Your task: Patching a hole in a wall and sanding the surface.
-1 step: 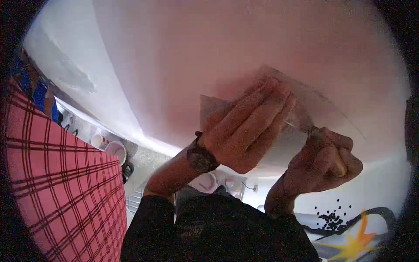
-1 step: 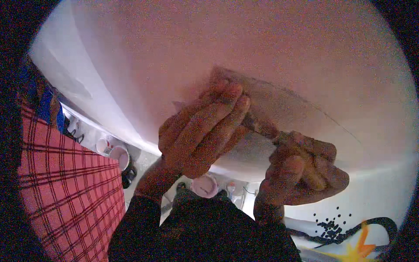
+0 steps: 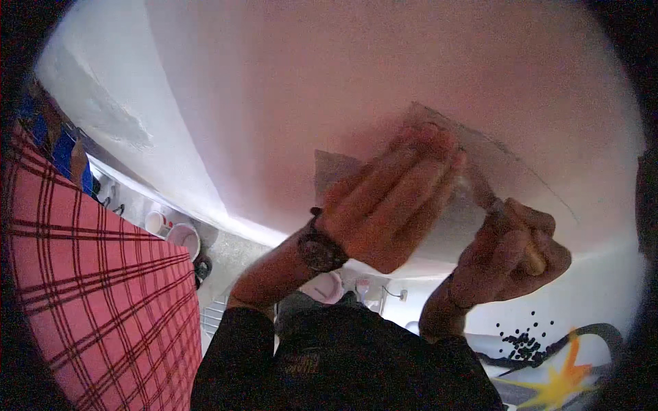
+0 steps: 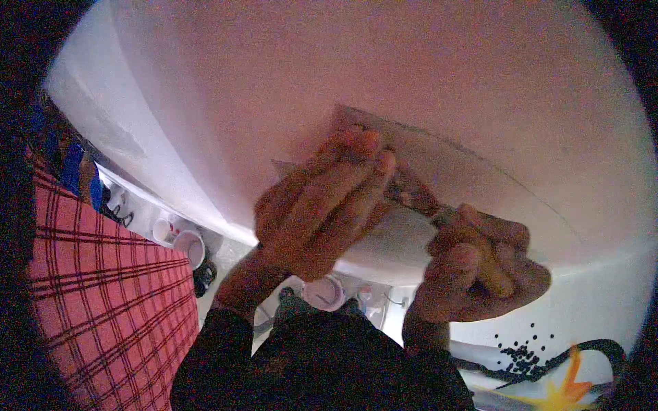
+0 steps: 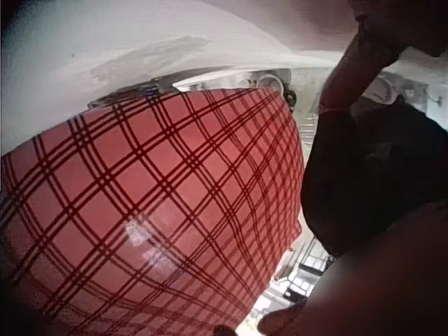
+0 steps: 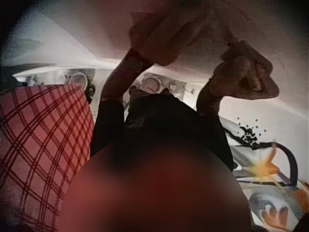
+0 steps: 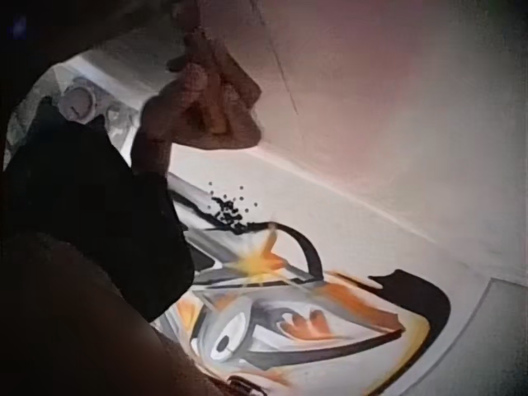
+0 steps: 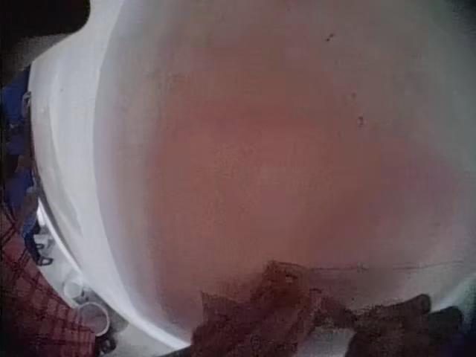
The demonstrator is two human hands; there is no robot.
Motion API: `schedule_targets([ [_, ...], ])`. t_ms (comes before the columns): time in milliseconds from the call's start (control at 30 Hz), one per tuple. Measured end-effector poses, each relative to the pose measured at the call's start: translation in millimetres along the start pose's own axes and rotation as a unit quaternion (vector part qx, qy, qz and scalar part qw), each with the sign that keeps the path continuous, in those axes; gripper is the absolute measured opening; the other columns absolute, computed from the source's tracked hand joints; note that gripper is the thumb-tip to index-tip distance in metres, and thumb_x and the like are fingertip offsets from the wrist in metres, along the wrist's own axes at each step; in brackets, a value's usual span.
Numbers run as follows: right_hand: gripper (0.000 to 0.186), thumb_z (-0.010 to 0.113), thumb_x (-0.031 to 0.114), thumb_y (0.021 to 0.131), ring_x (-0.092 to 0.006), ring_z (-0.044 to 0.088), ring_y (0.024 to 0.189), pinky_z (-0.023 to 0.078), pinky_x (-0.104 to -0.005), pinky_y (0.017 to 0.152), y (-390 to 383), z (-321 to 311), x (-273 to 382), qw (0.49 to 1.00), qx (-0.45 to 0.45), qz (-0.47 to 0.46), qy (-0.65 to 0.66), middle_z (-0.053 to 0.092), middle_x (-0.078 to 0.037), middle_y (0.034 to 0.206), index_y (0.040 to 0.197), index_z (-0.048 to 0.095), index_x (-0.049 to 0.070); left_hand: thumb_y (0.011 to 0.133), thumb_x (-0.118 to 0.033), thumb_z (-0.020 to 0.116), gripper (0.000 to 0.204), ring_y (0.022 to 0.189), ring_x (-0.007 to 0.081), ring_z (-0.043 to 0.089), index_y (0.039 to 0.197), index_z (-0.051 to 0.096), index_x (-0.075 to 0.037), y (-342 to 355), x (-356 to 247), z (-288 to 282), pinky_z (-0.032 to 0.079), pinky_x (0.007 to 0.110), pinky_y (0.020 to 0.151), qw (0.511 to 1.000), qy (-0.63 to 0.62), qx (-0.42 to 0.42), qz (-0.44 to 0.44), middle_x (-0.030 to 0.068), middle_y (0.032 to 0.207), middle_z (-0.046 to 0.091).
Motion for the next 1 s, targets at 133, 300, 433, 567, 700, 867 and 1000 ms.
schedule_targets([
  [133, 0.026, 0.060, 0.015, 0.088, -0.0234, 0.055, 0.073, 0.049, -0.0318, 0.059, 6.0, -3.0, -1.6, 0.995, -0.031, 0.057, 0.075, 0.057, -0.019, 0.086, 0.102, 0.040, 0.005, 0.085, -0.014, 0.054, 0.027, 0.102, 0.0307, 0.062, 0.102, 0.066, 0.004, 6.1, -5.8, -1.8, 0.054, 0.037, 0.086, 1.000, 0.008, 0.013, 0.009, 0.0194, 0.111, 0.062],
  [300, 0.027, 0.060, 0.013, 0.087, -0.0246, 0.056, 0.075, 0.050, -0.0315, 0.061, 11.4, -0.8, -0.8, 0.996, -0.032, 0.076, 0.035, 0.057, -0.020, 0.085, 0.102, 0.039, 0.004, 0.082, -0.014, 0.054, 0.030, 0.102, 0.0283, 0.062, 0.104, 0.066, 0.002, 8.5, -3.9, -2.3, 0.054, 0.036, 0.085, 0.999, 0.034, -0.026, 0.025, 0.0179, 0.110, 0.063],
  [433, 0.029, 0.061, 0.013, 0.087, -0.0246, 0.056, 0.075, 0.051, -0.0323, 0.062, 7.0, 11.0, -1.7, 0.999, -0.006, 0.010, 0.032, 0.057, -0.021, 0.085, 0.102, 0.039, 0.004, 0.083, -0.013, 0.053, 0.030, 0.102, 0.0295, 0.062, 0.105, 0.066, 0.002, 0.2, 8.7, -7.4, 0.052, 0.037, 0.088, 1.000, 0.006, -0.009, -0.002, 0.0171, 0.109, 0.063],
  [567, 0.032, 0.064, 0.016, 0.086, -0.0245, 0.056, 0.071, 0.051, -0.0308, 0.061, 10.1, 11.1, -2.7, 0.995, -0.006, 0.043, 0.093, 0.057, -0.023, 0.086, 0.102, 0.039, 0.004, 0.084, -0.015, 0.052, 0.031, 0.102, 0.0314, 0.062, 0.106, 0.065, 0.002, 3.0, 8.4, -11.3, 0.048, 0.041, 0.093, 1.000, -0.003, -0.009, -0.020, 0.0154, 0.110, 0.064],
  [700, 0.028, 0.061, 0.016, 0.088, -0.0220, 0.054, 0.071, 0.051, -0.0316, 0.059, 2.7, 37.1, 9.4, 0.997, 0.015, 0.053, 0.061, 0.057, -0.023, 0.086, 0.100, 0.039, 0.004, 0.081, -0.019, 0.056, 0.031, 0.103, 0.0298, 0.062, 0.103, 0.067, 0.001, -8.0, 26.0, -18.5, 0.050, 0.037, 0.090, 0.999, 0.037, -0.012, -0.020, 0.0152, 0.112, 0.063],
  [867, 0.027, 0.062, 0.012, 0.086, -0.0225, 0.054, 0.070, 0.052, -0.0325, 0.062, 3.8, 44.4, 11.6, 0.994, 0.004, 0.043, 0.098, 0.055, -0.022, 0.084, 0.098, 0.039, 0.004, 0.083, -0.018, 0.054, 0.031, 0.103, 0.0299, 0.062, 0.104, 0.067, 0.001, -10.8, 33.2, -22.4, 0.050, 0.037, 0.089, 0.996, -0.012, 0.041, -0.076, 0.0163, 0.114, 0.062],
  [1000, 0.031, 0.065, 0.005, 0.081, -0.0237, 0.056, 0.074, 0.051, -0.0316, 0.063, 7.5, 33.8, 9.8, 0.998, -0.016, 0.038, 0.040, 0.056, -0.022, 0.084, 0.099, 0.039, 0.004, 0.084, -0.017, 0.052, 0.031, 0.102, 0.0303, 0.062, 0.105, 0.066, 0.000, -0.7, 14.0, -19.1, 0.050, 0.039, 0.091, 1.000, 0.008, 0.018, -0.019, 0.0169, 0.114, 0.062],
])
Point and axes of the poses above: each hand's wrist, its own y-axis towards the middle knuckle, its own z-axis out of the palm, x = y × z, the point moved 7 cm from there along y, towards the middle knuckle
